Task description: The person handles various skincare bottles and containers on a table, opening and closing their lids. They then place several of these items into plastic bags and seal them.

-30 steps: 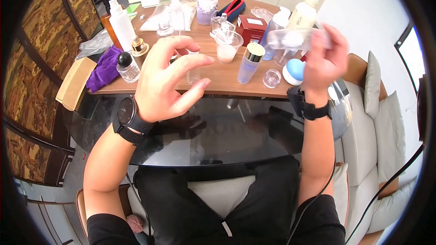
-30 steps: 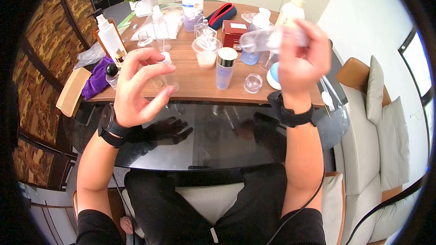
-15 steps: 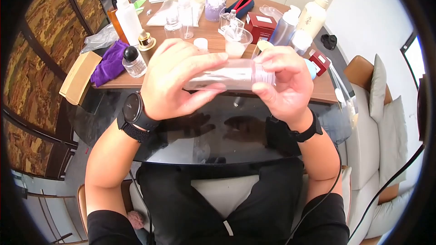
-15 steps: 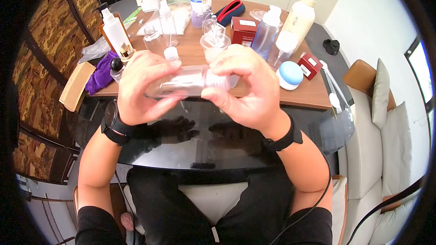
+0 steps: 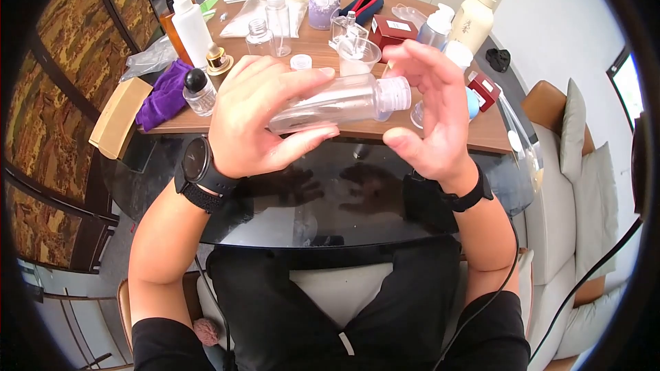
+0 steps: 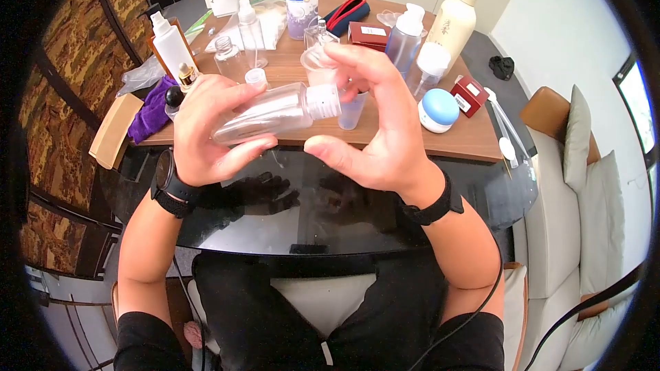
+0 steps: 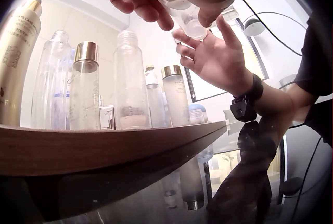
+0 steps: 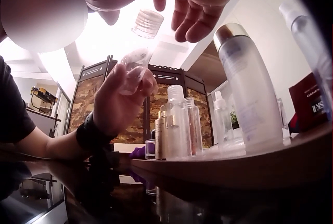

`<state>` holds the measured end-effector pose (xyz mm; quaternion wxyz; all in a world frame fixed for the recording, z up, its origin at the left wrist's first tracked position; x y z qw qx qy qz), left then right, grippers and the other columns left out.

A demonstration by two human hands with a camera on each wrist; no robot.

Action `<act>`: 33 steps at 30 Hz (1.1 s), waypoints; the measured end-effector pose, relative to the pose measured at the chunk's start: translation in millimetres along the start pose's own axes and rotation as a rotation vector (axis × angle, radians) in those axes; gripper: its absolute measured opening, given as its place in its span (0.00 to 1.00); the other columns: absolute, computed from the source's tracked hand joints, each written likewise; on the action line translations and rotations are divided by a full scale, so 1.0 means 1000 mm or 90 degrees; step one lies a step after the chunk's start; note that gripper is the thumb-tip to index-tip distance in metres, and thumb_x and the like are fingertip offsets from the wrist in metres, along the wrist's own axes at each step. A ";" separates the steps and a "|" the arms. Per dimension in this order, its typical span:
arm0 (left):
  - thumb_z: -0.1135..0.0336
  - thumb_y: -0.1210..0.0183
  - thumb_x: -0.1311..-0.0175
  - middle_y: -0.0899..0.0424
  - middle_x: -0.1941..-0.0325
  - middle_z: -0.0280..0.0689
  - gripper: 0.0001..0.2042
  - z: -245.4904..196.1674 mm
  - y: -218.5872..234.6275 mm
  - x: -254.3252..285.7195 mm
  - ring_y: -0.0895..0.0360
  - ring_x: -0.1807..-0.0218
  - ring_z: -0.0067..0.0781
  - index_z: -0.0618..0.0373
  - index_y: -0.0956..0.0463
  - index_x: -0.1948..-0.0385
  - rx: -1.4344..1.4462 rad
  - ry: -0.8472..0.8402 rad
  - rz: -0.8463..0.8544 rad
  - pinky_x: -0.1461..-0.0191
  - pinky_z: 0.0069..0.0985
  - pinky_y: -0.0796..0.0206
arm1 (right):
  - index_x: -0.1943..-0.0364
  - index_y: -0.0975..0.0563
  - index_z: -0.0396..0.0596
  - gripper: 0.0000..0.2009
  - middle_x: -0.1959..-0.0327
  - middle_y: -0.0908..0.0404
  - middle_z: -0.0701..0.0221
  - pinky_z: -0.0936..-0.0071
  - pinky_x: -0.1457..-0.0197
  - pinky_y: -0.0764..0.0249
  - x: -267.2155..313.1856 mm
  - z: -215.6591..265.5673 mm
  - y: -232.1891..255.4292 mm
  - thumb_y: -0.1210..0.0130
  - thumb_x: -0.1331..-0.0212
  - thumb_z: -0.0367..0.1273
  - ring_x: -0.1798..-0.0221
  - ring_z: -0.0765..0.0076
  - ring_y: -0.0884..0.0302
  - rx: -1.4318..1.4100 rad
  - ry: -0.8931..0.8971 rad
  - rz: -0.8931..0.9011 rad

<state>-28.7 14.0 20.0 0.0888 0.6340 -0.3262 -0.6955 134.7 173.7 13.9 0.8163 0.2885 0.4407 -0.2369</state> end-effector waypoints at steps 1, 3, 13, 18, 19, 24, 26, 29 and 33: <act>0.60 0.24 0.55 0.19 0.67 0.39 0.28 0.001 -0.002 0.001 0.24 0.66 0.39 0.60 0.21 0.51 0.003 -0.013 -0.009 0.58 0.32 0.35 | 0.39 0.28 0.42 0.30 0.47 0.23 0.64 0.70 0.48 0.27 0.004 -0.005 0.005 0.31 0.46 0.33 0.50 0.69 0.26 -0.015 -0.043 0.054; 0.60 0.24 0.55 0.19 0.67 0.39 0.28 0.003 -0.003 0.002 0.23 0.66 0.39 0.60 0.21 0.50 0.005 -0.025 -0.021 0.58 0.32 0.35 | 0.37 0.30 0.43 0.33 0.44 0.26 0.64 0.71 0.48 0.28 0.013 -0.013 0.010 0.29 0.47 0.36 0.49 0.69 0.27 -0.045 -0.128 0.162; 0.56 0.25 0.53 0.20 0.59 0.44 0.28 0.002 -0.002 0.002 0.23 0.60 0.42 0.60 0.20 0.50 0.031 -0.003 0.008 0.57 0.33 0.31 | 0.43 0.28 0.41 0.25 0.56 0.17 0.64 0.72 0.50 0.26 0.006 -0.006 0.009 0.33 0.44 0.31 0.56 0.65 0.22 0.097 0.006 0.055; 0.58 0.25 0.54 0.20 0.64 0.41 0.27 0.004 0.003 0.005 0.23 0.64 0.40 0.59 0.21 0.51 0.129 0.076 -0.008 0.59 0.32 0.30 | 0.52 0.23 0.40 0.16 0.52 0.18 0.59 0.67 0.43 0.26 0.001 -0.002 0.005 0.34 0.45 0.26 0.49 0.61 0.22 -0.070 0.138 -0.121; 0.59 0.25 0.54 0.20 0.65 0.41 0.27 0.005 0.003 0.005 0.23 0.65 0.40 0.59 0.21 0.51 0.129 0.069 -0.012 0.60 0.31 0.31 | 0.53 0.23 0.40 0.16 0.51 0.18 0.58 0.66 0.42 0.26 0.001 -0.002 0.006 0.35 0.46 0.25 0.48 0.60 0.22 -0.065 0.131 -0.102; 0.59 0.26 0.53 0.20 0.66 0.40 0.26 0.005 0.003 0.004 0.23 0.66 0.38 0.60 0.22 0.51 0.130 0.049 -0.014 0.62 0.30 0.31 | 0.53 0.22 0.40 0.17 0.50 0.18 0.57 0.64 0.40 0.27 0.001 0.000 0.007 0.36 0.49 0.21 0.46 0.57 0.22 0.029 0.109 0.005; 0.60 0.26 0.53 0.19 0.65 0.41 0.26 0.005 0.003 0.004 0.23 0.65 0.39 0.61 0.22 0.51 0.136 0.049 -0.009 0.61 0.30 0.30 | 0.52 0.21 0.40 0.17 0.50 0.18 0.57 0.65 0.41 0.26 0.000 0.002 0.006 0.37 0.49 0.21 0.46 0.57 0.21 0.072 0.102 0.019; 0.61 0.25 0.54 0.19 0.63 0.42 0.27 0.004 0.002 0.004 0.22 0.63 0.40 0.60 0.22 0.51 0.136 0.044 -0.020 0.59 0.31 0.29 | 0.51 0.20 0.40 0.17 0.51 0.18 0.58 0.67 0.45 0.24 -0.002 0.004 0.008 0.37 0.48 0.22 0.49 0.59 0.20 0.135 0.110 0.024; 0.65 0.24 0.56 0.19 0.58 0.43 0.27 0.002 0.000 0.002 0.21 0.59 0.42 0.58 0.22 0.50 0.098 -0.016 -0.050 0.56 0.33 0.27 | 0.48 0.21 0.40 0.19 0.55 0.16 0.61 0.73 0.52 0.23 0.002 0.001 0.011 0.35 0.45 0.26 0.57 0.66 0.18 0.133 0.038 0.042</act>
Point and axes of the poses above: each hand's wrist, its own x-axis away from the middle knuckle, its own y-axis out of the back of the hand, z = x × y, the point moved 3 cm from there along -x, towards the middle knuckle
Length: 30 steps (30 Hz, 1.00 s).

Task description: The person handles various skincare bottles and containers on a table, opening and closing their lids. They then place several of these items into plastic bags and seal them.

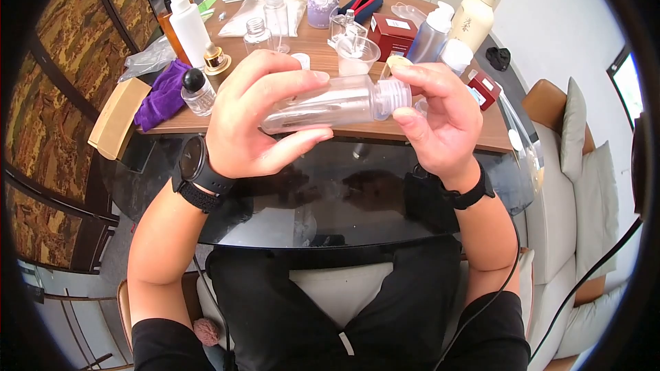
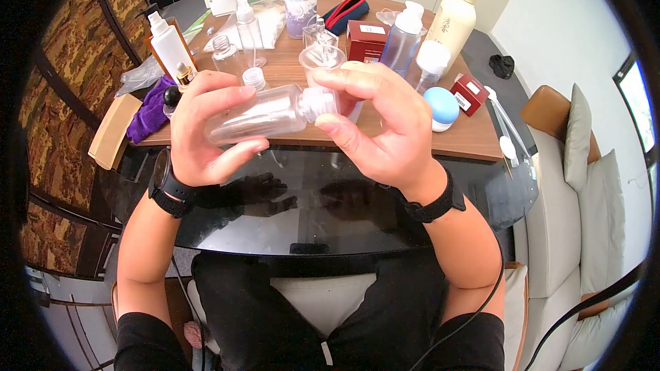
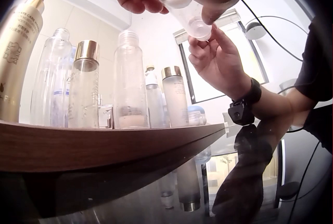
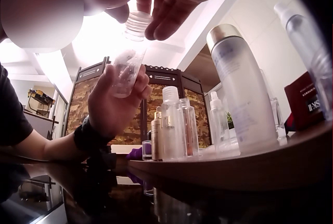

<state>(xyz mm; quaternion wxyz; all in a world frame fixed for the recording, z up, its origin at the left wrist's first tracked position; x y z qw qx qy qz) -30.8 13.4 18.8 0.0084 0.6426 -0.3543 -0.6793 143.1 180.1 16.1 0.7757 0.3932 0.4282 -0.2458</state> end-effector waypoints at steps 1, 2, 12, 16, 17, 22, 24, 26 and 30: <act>0.66 0.24 0.56 0.19 0.57 0.44 0.27 0.000 0.000 0.000 0.21 0.58 0.43 0.57 0.22 0.50 -0.001 -0.002 0.001 0.55 0.34 0.27 | 0.47 0.21 0.40 0.19 0.55 0.16 0.62 0.74 0.53 0.23 0.001 -0.001 -0.001 0.34 0.45 0.26 0.60 0.67 0.18 -0.038 -0.015 -0.013; 0.67 0.24 0.56 0.20 0.56 0.44 0.27 0.001 -0.001 0.001 0.22 0.57 0.43 0.56 0.22 0.49 -0.002 -0.004 0.002 0.55 0.34 0.27 | 0.46 0.22 0.40 0.20 0.56 0.15 0.63 0.75 0.54 0.23 0.003 -0.002 -0.002 0.34 0.44 0.27 0.62 0.69 0.18 -0.075 -0.031 -0.027; 0.69 0.25 0.54 0.20 0.54 0.44 0.27 0.002 0.000 0.003 0.22 0.54 0.45 0.57 0.23 0.48 -0.016 0.028 -0.062 0.52 0.35 0.27 | 0.62 0.17 0.40 0.15 0.70 0.15 0.64 0.74 0.66 0.25 0.006 -0.015 0.013 0.42 0.34 0.41 0.71 0.70 0.20 -0.080 -0.008 0.080; 0.68 0.26 0.52 0.19 0.53 0.44 0.27 0.003 0.001 0.003 0.22 0.54 0.45 0.57 0.24 0.47 -0.013 0.035 -0.040 0.52 0.35 0.27 | 0.61 0.18 0.38 0.16 0.70 0.17 0.64 0.74 0.63 0.25 0.001 -0.003 0.014 0.40 0.37 0.40 0.69 0.65 0.19 0.040 0.005 -0.016; 0.67 0.26 0.52 0.19 0.53 0.44 0.27 0.003 0.002 0.001 0.22 0.53 0.45 0.58 0.24 0.48 -0.017 0.021 -0.036 0.51 0.36 0.27 | 0.56 0.20 0.38 0.16 0.69 0.17 0.64 0.74 0.61 0.25 -0.002 -0.003 0.008 0.38 0.38 0.38 0.68 0.66 0.19 0.045 0.070 -0.062; 0.66 0.25 0.53 0.19 0.54 0.44 0.27 0.001 0.001 0.002 0.21 0.53 0.46 0.58 0.23 0.49 -0.012 0.029 0.005 0.51 0.36 0.27 | 0.36 0.31 0.37 0.31 0.68 0.18 0.70 0.79 0.53 0.26 0.006 -0.005 -0.007 0.31 0.43 0.31 0.63 0.74 0.21 0.019 0.087 -0.054; 0.66 0.25 0.53 0.19 0.54 0.44 0.26 0.002 0.000 0.001 0.21 0.53 0.46 0.58 0.22 0.49 -0.020 0.022 0.002 0.51 0.36 0.27 | 0.37 0.29 0.37 0.30 0.70 0.20 0.74 0.80 0.55 0.27 0.009 -0.008 0.008 0.32 0.42 0.33 0.64 0.79 0.24 -0.056 -0.019 -0.022; 0.66 0.25 0.53 0.19 0.54 0.45 0.26 0.001 0.000 0.001 0.21 0.53 0.46 0.57 0.22 0.49 -0.024 0.022 0.002 0.51 0.36 0.27 | 0.37 0.29 0.37 0.30 0.72 0.21 0.75 0.80 0.56 0.28 0.015 -0.017 0.016 0.31 0.42 0.33 0.64 0.80 0.25 -0.240 -0.129 -0.012; 0.66 0.25 0.53 0.20 0.54 0.45 0.26 0.000 0.000 0.002 0.21 0.54 0.47 0.57 0.22 0.49 -0.001 0.048 0.003 0.51 0.36 0.27 | 0.40 0.26 0.38 0.28 0.62 0.19 0.68 0.76 0.58 0.25 -0.003 0.001 -0.001 0.30 0.46 0.31 0.66 0.74 0.23 0.003 0.108 -0.014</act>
Point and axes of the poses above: each hand's wrist, its own x-axis away from the middle knuckle, its own y-axis out of the back of the hand, z = x × y, the point moved 3 cm from there along -x, towards the middle knuckle
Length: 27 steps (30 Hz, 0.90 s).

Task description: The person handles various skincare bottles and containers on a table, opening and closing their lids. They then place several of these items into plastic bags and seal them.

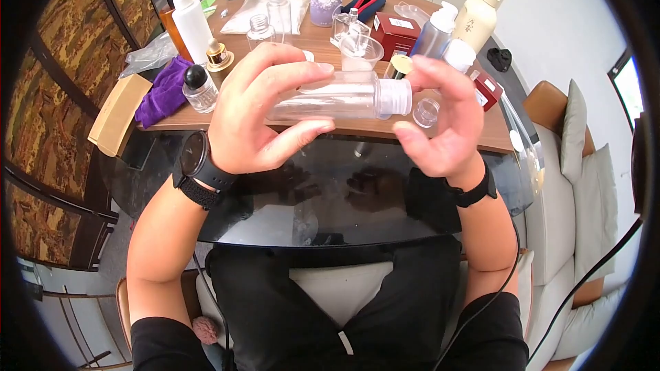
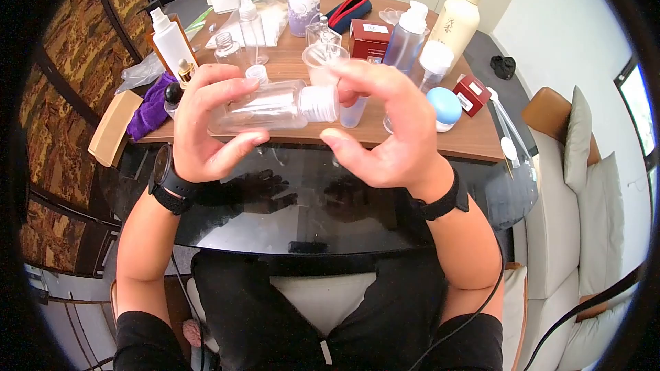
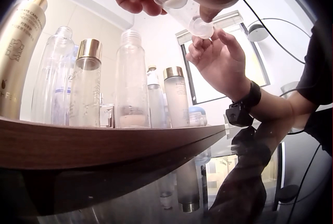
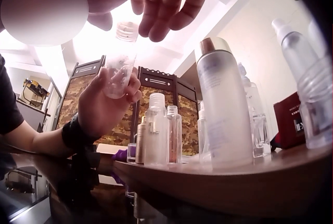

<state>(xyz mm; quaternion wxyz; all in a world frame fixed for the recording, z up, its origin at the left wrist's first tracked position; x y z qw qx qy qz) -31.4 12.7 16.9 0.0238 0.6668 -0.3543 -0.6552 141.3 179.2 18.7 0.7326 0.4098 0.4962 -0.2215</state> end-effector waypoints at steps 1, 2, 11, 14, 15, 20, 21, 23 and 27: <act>0.66 0.25 0.53 0.20 0.54 0.45 0.26 0.000 0.000 0.000 0.21 0.54 0.47 0.57 0.22 0.48 -0.002 -0.005 0.001 0.51 0.36 0.27 | 0.43 0.24 0.39 0.25 0.56 0.19 0.63 0.75 0.58 0.23 0.000 0.000 -0.002 0.31 0.46 0.31 0.66 0.70 0.22 0.037 0.011 0.041; 0.66 0.25 0.53 0.20 0.54 0.45 0.27 0.001 0.000 0.000 0.21 0.53 0.47 0.57 0.22 0.48 -0.004 -0.011 0.001 0.51 0.36 0.27 | 0.44 0.24 0.39 0.24 0.56 0.19 0.63 0.75 0.58 0.23 0.001 -0.001 -0.002 0.31 0.46 0.30 0.65 0.70 0.22 0.036 -0.017 0.045; 0.64 0.25 0.49 0.22 0.47 0.48 0.33 0.005 -0.002 0.002 0.23 0.49 0.45 0.56 0.30 0.40 -0.028 -0.078 -0.004 0.46 0.37 0.30 | 0.47 0.25 0.37 0.20 0.54 0.20 0.63 0.74 0.53 0.25 0.008 0.003 0.005 0.36 0.39 0.35 0.60 0.70 0.21 0.069 -0.073 0.014; 0.62 0.25 0.49 0.24 0.43 0.48 0.37 0.011 -0.003 0.003 0.25 0.47 0.42 0.57 0.35 0.36 0.007 -0.070 -0.053 0.43 0.36 0.33 | 0.46 0.30 0.36 0.23 0.53 0.25 0.63 0.70 0.46 0.29 0.016 -0.007 0.026 0.45 0.35 0.42 0.56 0.68 0.25 0.072 -0.038 -0.178; 0.64 0.25 0.51 0.24 0.43 0.47 0.37 0.009 -0.002 0.003 0.25 0.47 0.43 0.57 0.33 0.38 0.020 -0.041 -0.061 0.45 0.36 0.31 | 0.47 0.31 0.36 0.22 0.55 0.25 0.63 0.71 0.47 0.28 0.011 -0.009 0.035 0.46 0.34 0.41 0.56 0.69 0.25 0.080 -0.015 -0.280; 0.66 0.27 0.53 0.24 0.46 0.47 0.33 0.004 -0.002 0.004 0.25 0.49 0.46 0.57 0.28 0.41 -0.017 0.023 -0.026 0.47 0.36 0.30 | 0.51 0.27 0.37 0.16 0.62 0.23 0.68 0.78 0.54 0.28 0.001 -0.027 0.072 0.42 0.36 0.34 0.61 0.77 0.27 0.186 -0.051 -0.429; 0.68 0.28 0.53 0.24 0.48 0.47 0.31 0.003 -0.002 0.003 0.25 0.49 0.47 0.57 0.27 0.42 -0.017 0.013 -0.019 0.47 0.37 0.30 | 0.53 0.25 0.39 0.15 0.63 0.23 0.71 0.79 0.59 0.29 0.000 -0.032 0.072 0.39 0.38 0.33 0.64 0.79 0.29 0.230 -0.088 -0.409; 0.68 0.29 0.53 0.24 0.48 0.47 0.30 0.002 -0.002 0.002 0.25 0.49 0.47 0.57 0.26 0.42 -0.017 0.007 -0.012 0.46 0.38 0.30 | 0.60 0.21 0.40 0.12 0.73 0.26 0.78 0.82 0.70 0.32 -0.001 -0.039 0.068 0.33 0.44 0.32 0.75 0.84 0.35 0.321 -0.161 -0.367; 0.69 0.30 0.52 0.24 0.50 0.47 0.28 0.002 -0.001 0.002 0.25 0.50 0.47 0.57 0.24 0.44 -0.013 0.005 -0.013 0.47 0.38 0.30 | 0.63 0.20 0.41 0.13 0.84 0.34 0.78 0.77 0.74 0.38 0.002 -0.049 0.051 0.32 0.45 0.35 0.79 0.81 0.39 0.334 -0.357 -0.151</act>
Point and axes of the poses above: each hand's wrist, its own x-axis away from the middle knuckle, its own y-axis out of the back of the hand, z = x × y, the point moved 3 cm from there along -x, towards the middle knuckle
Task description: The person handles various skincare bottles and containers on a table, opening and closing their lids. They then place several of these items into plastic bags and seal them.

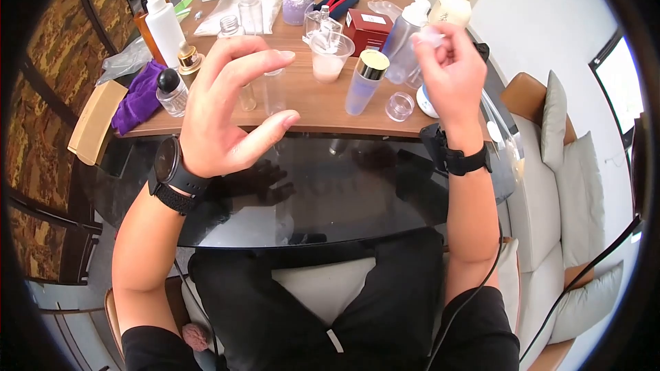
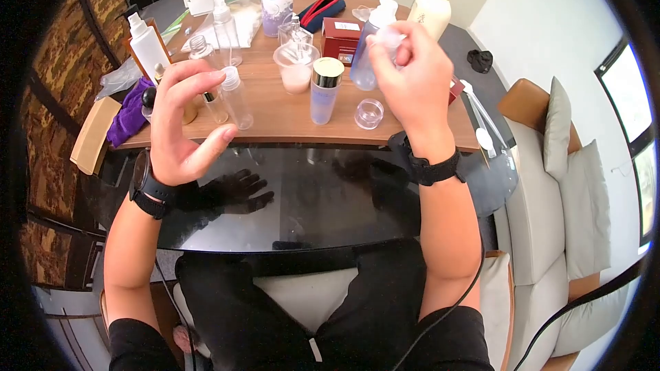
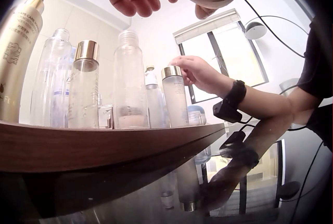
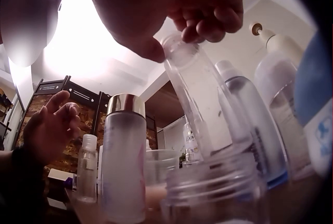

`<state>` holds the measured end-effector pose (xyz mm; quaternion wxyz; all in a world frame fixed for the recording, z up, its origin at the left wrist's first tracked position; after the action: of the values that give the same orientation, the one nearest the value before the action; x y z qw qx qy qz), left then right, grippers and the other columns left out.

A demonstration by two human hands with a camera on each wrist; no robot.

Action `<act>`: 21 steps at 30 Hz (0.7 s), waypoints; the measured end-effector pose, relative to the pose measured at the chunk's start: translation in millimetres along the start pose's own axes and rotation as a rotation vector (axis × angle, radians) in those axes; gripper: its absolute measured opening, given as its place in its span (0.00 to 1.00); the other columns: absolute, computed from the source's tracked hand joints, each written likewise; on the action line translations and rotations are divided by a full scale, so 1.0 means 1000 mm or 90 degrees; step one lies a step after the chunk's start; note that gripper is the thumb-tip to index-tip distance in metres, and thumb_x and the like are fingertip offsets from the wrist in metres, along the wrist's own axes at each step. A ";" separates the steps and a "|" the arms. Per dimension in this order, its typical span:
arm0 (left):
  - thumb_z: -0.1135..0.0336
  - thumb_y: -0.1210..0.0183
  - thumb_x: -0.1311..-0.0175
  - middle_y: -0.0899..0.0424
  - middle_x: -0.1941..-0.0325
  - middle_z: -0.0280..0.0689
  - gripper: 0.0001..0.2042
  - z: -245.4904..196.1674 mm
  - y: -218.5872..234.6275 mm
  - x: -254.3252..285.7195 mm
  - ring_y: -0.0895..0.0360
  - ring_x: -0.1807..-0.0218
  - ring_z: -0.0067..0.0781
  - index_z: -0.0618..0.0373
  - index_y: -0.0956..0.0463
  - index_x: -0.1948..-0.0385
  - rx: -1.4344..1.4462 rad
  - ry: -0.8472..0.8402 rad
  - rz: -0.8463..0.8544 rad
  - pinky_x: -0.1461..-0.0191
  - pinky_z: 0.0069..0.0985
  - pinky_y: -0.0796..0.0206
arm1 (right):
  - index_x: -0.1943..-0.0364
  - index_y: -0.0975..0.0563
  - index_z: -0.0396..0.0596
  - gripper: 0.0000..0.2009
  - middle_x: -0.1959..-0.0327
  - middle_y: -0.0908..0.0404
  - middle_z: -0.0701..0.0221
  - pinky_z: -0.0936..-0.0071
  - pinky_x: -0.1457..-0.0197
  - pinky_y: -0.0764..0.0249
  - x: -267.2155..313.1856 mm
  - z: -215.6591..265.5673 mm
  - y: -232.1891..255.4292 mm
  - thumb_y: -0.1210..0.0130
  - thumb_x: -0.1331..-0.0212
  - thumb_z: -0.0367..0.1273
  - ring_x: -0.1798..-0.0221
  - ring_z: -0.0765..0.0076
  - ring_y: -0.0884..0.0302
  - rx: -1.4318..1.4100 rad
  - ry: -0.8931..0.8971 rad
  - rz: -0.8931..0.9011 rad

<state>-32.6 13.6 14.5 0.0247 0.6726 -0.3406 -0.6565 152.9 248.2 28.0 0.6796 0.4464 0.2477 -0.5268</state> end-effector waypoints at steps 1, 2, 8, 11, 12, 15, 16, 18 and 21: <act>0.70 0.30 0.52 0.24 0.50 0.47 0.27 -0.001 0.000 -0.001 0.25 0.50 0.47 0.58 0.24 0.45 -0.003 -0.001 -0.001 0.47 0.38 0.30 | 0.63 0.20 0.41 0.13 0.84 0.35 0.78 0.76 0.74 0.38 0.001 -0.001 -0.003 0.32 0.45 0.36 0.79 0.80 0.39 0.018 -0.006 0.039; 0.70 0.30 0.52 0.24 0.51 0.47 0.27 -0.001 0.000 -0.001 0.25 0.51 0.47 0.58 0.24 0.46 -0.005 -0.002 -0.001 0.47 0.37 0.30 | 0.63 0.20 0.41 0.13 0.84 0.35 0.77 0.75 0.74 0.38 0.003 -0.002 -0.005 0.32 0.44 0.36 0.79 0.79 0.39 0.037 -0.013 0.078; 0.70 0.30 0.51 0.24 0.51 0.46 0.25 -0.002 0.000 -0.002 0.24 0.51 0.46 0.58 0.23 0.47 -0.017 -0.006 0.009 0.47 0.36 0.29 | 0.57 0.20 0.40 0.17 0.85 0.36 0.76 0.73 0.74 0.38 0.005 -0.003 -0.009 0.32 0.44 0.38 0.80 0.78 0.38 0.109 -0.047 0.141; 0.70 0.30 0.51 0.24 0.51 0.46 0.25 -0.002 0.000 -0.002 0.24 0.51 0.46 0.57 0.22 0.47 -0.017 -0.003 0.011 0.47 0.36 0.29 | 0.53 0.20 0.41 0.19 0.80 0.32 0.75 0.75 0.73 0.37 0.003 0.003 -0.004 0.31 0.45 0.36 0.78 0.79 0.38 0.077 -0.040 0.061; 0.70 0.30 0.51 0.24 0.51 0.46 0.25 -0.002 0.000 -0.002 0.24 0.51 0.46 0.57 0.22 0.47 -0.017 -0.001 0.011 0.47 0.35 0.29 | 0.52 0.20 0.42 0.19 0.78 0.31 0.75 0.76 0.73 0.37 0.002 0.005 -0.001 0.31 0.45 0.35 0.77 0.79 0.38 0.056 0.002 0.004; 0.70 0.30 0.51 0.24 0.51 0.46 0.24 -0.001 0.000 -0.001 0.23 0.50 0.45 0.57 0.22 0.47 -0.003 0.012 0.017 0.47 0.35 0.29 | 0.48 0.20 0.46 0.21 0.71 0.27 0.75 0.78 0.72 0.38 0.006 0.020 0.002 0.30 0.48 0.32 0.75 0.79 0.39 -0.010 0.101 -0.031; 0.70 0.30 0.51 0.24 0.51 0.46 0.24 -0.001 0.000 -0.001 0.23 0.51 0.45 0.57 0.22 0.48 -0.001 0.015 0.018 0.47 0.35 0.28 | 0.48 0.20 0.47 0.22 0.70 0.26 0.75 0.79 0.72 0.38 0.009 0.026 0.000 0.30 0.49 0.32 0.75 0.79 0.39 -0.023 0.151 -0.012; 0.70 0.30 0.51 0.24 0.51 0.45 0.24 0.000 0.000 -0.002 0.23 0.51 0.45 0.57 0.22 0.48 0.003 0.017 0.023 0.47 0.34 0.28 | 0.47 0.19 0.49 0.23 0.64 0.21 0.72 0.77 0.70 0.32 0.020 0.043 -0.005 0.30 0.50 0.33 0.74 0.74 0.32 -0.026 0.175 0.054; 0.70 0.30 0.51 0.23 0.52 0.45 0.23 -0.001 0.000 -0.004 0.22 0.52 0.45 0.56 0.21 0.48 0.002 0.012 0.022 0.48 0.34 0.28 | 0.48 0.19 0.50 0.21 0.57 0.19 0.68 0.73 0.65 0.25 0.028 0.047 -0.020 0.30 0.48 0.34 0.69 0.68 0.23 0.009 0.263 0.119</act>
<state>-31.5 14.8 17.8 0.0384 0.6728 -0.3528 -0.6492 137.1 192.2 20.9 0.6571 0.5704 0.3354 -0.3610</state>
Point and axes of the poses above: each hand's wrist, its own x-axis away from the middle knuckle, its own y-axis out of the back of the hand, z = x × y, the point moved 3 cm from there along -x, towards the middle knuckle
